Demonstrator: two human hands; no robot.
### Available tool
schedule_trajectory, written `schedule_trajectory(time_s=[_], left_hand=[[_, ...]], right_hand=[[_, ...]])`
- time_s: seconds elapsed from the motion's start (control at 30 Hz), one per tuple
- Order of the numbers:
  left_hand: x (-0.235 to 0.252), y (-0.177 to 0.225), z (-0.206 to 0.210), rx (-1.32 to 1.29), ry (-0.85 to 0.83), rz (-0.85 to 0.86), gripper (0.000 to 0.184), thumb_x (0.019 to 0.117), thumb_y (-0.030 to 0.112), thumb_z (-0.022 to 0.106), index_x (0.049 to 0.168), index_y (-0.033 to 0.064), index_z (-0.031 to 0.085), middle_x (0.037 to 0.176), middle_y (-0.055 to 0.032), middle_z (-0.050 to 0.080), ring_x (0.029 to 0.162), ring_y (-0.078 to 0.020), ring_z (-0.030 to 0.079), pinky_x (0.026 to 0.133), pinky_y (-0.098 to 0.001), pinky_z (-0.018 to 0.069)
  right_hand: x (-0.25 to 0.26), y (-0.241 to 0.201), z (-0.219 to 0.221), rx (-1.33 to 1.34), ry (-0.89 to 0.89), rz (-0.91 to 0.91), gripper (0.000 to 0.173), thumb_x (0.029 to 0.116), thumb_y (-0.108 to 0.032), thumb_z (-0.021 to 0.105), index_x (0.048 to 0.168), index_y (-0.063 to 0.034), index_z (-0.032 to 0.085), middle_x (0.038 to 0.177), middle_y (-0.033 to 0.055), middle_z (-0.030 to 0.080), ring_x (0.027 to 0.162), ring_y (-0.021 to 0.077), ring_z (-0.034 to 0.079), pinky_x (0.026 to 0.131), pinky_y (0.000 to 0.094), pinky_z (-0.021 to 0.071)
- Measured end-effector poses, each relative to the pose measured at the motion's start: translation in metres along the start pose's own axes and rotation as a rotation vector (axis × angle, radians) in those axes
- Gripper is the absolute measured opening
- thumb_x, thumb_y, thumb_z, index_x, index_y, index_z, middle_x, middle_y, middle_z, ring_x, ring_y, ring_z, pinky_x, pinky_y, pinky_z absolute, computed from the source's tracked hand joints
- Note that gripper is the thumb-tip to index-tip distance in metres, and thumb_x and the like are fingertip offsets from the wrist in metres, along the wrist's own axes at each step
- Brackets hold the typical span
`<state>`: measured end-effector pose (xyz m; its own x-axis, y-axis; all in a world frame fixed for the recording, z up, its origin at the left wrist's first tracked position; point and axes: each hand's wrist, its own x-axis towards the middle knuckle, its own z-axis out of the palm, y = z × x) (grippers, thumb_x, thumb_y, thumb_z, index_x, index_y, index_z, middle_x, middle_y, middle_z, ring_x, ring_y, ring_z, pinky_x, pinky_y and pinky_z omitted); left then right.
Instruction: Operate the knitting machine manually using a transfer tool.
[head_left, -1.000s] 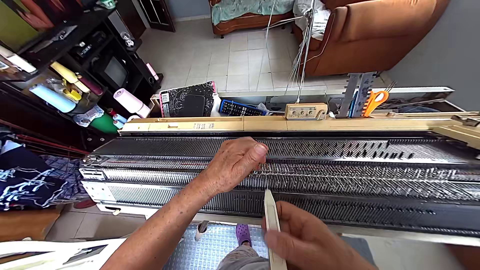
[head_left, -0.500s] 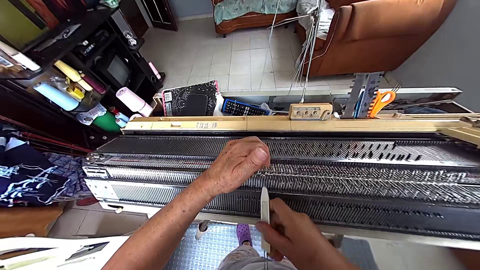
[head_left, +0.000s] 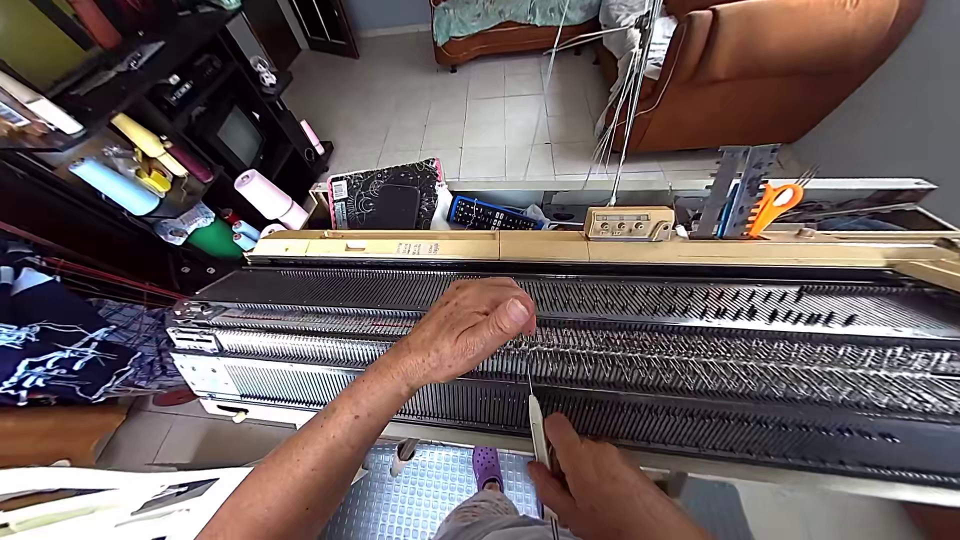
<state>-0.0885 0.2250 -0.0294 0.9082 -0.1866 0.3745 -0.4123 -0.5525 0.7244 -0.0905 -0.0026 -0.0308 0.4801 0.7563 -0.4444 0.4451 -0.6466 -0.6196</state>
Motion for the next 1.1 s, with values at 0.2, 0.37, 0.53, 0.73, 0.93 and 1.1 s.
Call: schedule_trajectory(time_s=[0.2, 0.37, 0.53, 0.73, 0.93, 1.1], left_hand=[[0.0, 0.0, 0.0, 0.006, -0.005, 0.002, 0.088, 0.1022, 0.067, 0.01, 0.084, 0.004, 0.068, 0.086, -0.0026, 0.067, 0.082, -0.0035, 0.06, 0.073, -0.0204, 0.0478], [-0.002, 0.003, 0.002, 0.008, 0.058, -0.073, 0.082, 0.1057, 0.061, 0.014, 0.088, 0.003, 0.07, 0.089, -0.0018, 0.068, 0.08, -0.0013, 0.061, 0.072, -0.0183, 0.05], [-0.001, 0.002, 0.002, 0.041, 0.062, -0.04, 0.083, 0.1048, 0.062, 0.011, 0.082, 0.0051, 0.067, 0.085, -0.0019, 0.067, 0.081, -0.0036, 0.062, 0.074, -0.0208, 0.0495], [-0.001, 0.001, 0.001, -0.035, 0.056, -0.002, 0.088, 0.1022, 0.067, 0.008, 0.078, 0.0047, 0.065, 0.085, -0.0039, 0.067, 0.087, -0.0066, 0.062, 0.078, -0.0225, 0.0492], [-0.003, 0.002, 0.0, -0.006, 0.082, -0.029, 0.086, 0.1051, 0.061, 0.009, 0.083, 0.0035, 0.068, 0.089, -0.0038, 0.068, 0.085, -0.0045, 0.062, 0.077, -0.021, 0.0497], [-0.009, -0.001, -0.006, 0.102, 0.066, -0.025, 0.081, 0.1071, 0.057, 0.012, 0.088, 0.0034, 0.071, 0.092, -0.0031, 0.068, 0.082, -0.0022, 0.06, 0.074, -0.0191, 0.0484]], right_hand=[[0.011, 0.015, 0.022, 0.105, 0.362, -0.239, 0.021, 0.0961, -0.015, 0.062, 0.104, 0.0036, 0.061, 0.063, 0.0061, 0.063, 0.05, 0.0167, 0.064, 0.048, 0.0309, 0.0548], [0.004, -0.002, -0.017, 1.156, -0.186, -0.074, 0.008, 0.1009, -0.012, 0.057, 0.106, -0.013, 0.051, 0.073, -0.008, 0.068, 0.056, 0.0032, 0.067, 0.052, 0.0199, 0.0584], [-0.023, -0.018, -0.017, 0.77, -0.089, -0.197, 0.015, 0.102, -0.015, 0.059, 0.108, -0.0048, 0.05, 0.075, -0.0037, 0.065, 0.059, 0.0051, 0.065, 0.054, 0.0236, 0.0568], [0.005, -0.004, 0.011, -0.168, 0.152, -0.076, 0.028, 0.1007, -0.014, 0.057, 0.116, 0.0093, 0.058, 0.072, 0.0205, 0.066, 0.066, 0.0371, 0.07, 0.061, 0.0465, 0.0556], [0.015, 0.006, 0.017, 0.362, 0.224, -0.228, 0.019, 0.0989, -0.016, 0.061, 0.107, 0.0009, 0.058, 0.067, 0.0017, 0.064, 0.052, 0.01, 0.065, 0.05, 0.0254, 0.0565], [0.011, -0.014, -0.022, 1.31, -0.188, -0.068, 0.002, 0.1012, -0.013, 0.055, 0.103, -0.0118, 0.054, 0.069, -0.0052, 0.068, 0.055, 0.0035, 0.067, 0.05, 0.0187, 0.0569]])
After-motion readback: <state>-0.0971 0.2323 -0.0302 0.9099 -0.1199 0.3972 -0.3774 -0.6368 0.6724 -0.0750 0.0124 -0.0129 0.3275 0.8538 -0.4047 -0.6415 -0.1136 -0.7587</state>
